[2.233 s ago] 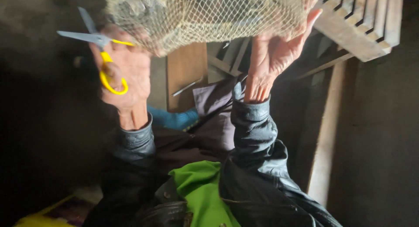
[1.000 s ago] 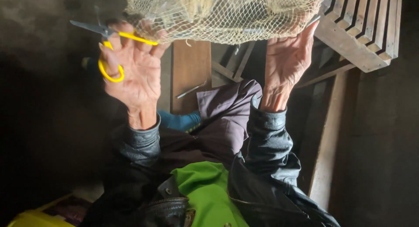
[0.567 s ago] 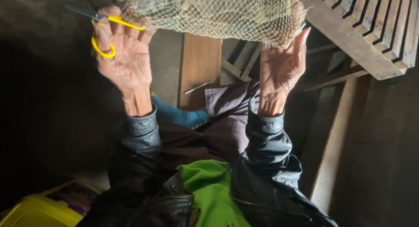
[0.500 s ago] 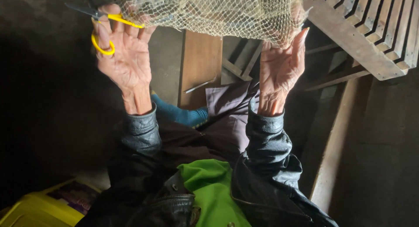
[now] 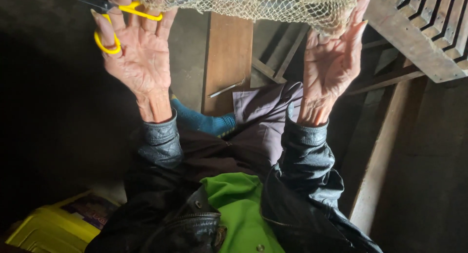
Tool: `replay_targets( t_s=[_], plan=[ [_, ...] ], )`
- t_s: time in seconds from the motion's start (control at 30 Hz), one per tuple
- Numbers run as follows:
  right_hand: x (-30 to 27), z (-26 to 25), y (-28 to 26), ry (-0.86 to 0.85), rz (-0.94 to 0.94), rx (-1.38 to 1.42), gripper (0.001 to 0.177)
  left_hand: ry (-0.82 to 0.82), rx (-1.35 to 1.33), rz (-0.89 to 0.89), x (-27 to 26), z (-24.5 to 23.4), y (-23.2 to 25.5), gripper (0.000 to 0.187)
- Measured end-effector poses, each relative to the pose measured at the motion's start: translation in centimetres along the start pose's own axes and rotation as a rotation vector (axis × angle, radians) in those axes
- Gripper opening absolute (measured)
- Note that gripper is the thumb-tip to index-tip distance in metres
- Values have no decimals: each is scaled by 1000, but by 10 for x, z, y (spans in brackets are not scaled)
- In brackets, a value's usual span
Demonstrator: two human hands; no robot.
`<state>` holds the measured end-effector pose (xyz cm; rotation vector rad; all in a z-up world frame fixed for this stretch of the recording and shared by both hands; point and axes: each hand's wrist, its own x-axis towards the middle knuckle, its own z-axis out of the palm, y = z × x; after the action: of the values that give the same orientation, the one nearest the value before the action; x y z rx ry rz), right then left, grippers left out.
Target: Trimming and repairing a fishing net using a pair of scissors
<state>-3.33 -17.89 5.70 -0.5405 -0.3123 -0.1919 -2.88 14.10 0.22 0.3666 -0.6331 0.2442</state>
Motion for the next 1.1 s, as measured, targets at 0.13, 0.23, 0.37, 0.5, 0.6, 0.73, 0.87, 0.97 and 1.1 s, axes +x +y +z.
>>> replay_targets(
  t_s=[0.13, 0.23, 0.37, 0.5, 0.6, 0.73, 0.87, 0.97, 1.1],
  plan=[
    [-2, 1, -8, 46, -23, 10, 57, -68, 15, -8, 2, 9, -1, 37],
    [-3, -19, -15, -54, -16, 21, 51, -72, -23, -24, 2, 7, -5, 32],
    [-4, -17, -16, -14, -32, 12, 56, 12, -80, -15, -2, -2, -8, 29],
    [-7, -14, -18, -28, -23, 29, 54, -8, -53, -39, -1, 1, -9, 26],
    [-10, -11, -18, -1, -27, 21, 58, -57, -33, -53, 2, 6, -8, 29],
    [-11, -11, -20, -26, -14, 48, 58, -61, 6, -63, 2, 13, -7, 38],
    [-9, -17, -20, -58, 9, 109, 56, -43, -7, -76, 3, 13, -5, 39],
    [-12, -13, -18, 2, -4, 39, 62, -53, 26, -69, 3, 12, -4, 39],
    [-10, -24, -16, -1, 24, 121, 64, 5, 9, -50, -2, -1, -3, 36]
  ],
)
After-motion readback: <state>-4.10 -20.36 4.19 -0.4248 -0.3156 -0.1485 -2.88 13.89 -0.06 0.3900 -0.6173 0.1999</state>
